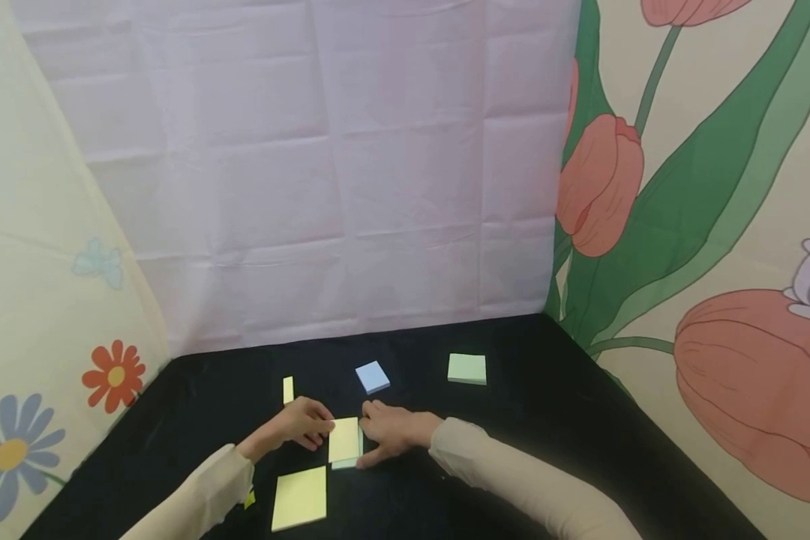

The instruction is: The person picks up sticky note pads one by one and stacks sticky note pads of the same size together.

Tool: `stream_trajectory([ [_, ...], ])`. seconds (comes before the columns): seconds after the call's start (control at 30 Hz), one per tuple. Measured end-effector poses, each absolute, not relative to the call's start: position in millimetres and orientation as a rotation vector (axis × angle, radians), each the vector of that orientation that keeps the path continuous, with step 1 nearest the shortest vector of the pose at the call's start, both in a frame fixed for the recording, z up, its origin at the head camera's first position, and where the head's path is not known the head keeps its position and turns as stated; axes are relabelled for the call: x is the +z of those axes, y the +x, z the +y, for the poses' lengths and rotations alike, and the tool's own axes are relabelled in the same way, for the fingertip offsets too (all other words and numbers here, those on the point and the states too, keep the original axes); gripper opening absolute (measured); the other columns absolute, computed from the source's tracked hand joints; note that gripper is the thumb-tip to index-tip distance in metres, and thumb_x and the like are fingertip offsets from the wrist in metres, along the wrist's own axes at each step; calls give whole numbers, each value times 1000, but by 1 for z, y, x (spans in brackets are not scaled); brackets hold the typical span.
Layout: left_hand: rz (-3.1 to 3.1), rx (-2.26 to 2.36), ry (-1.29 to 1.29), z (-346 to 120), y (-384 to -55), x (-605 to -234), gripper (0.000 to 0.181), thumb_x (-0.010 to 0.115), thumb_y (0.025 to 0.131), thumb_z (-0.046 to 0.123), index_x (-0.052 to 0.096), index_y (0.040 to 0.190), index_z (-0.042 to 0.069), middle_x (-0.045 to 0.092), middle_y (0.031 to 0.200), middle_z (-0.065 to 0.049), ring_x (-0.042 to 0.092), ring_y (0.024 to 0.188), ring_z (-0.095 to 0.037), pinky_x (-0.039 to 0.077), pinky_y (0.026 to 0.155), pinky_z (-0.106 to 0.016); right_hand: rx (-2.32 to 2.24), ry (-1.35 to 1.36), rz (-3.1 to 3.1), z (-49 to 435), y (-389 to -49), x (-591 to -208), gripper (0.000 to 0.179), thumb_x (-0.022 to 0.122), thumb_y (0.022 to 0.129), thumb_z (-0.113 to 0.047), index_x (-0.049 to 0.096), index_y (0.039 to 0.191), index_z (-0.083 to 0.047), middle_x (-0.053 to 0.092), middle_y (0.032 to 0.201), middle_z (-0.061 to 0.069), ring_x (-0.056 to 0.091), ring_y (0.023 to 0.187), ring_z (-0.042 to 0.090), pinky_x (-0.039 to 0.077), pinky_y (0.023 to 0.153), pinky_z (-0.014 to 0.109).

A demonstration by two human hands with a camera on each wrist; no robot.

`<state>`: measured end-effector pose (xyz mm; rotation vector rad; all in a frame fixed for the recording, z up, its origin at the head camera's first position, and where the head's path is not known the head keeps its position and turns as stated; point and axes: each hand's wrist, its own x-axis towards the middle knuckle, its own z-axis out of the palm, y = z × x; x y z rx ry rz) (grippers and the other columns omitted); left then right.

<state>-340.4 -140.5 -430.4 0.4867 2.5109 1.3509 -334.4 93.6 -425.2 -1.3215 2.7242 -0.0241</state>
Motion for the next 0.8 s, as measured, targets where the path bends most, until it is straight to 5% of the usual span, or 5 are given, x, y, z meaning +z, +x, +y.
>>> stream_trajectory([
  [0.8, 2539, 1291, 614, -141, -340, -438, 12, 73, 90, 13, 73, 93, 1, 64, 73, -2, 57, 56, -13, 53, 53, -29, -53, -1265, 2724, 98, -331, -422, 72, 67, 87, -58, 54, 130, -1, 43, 112, 2, 42, 95, 10, 47, 79, 25],
])
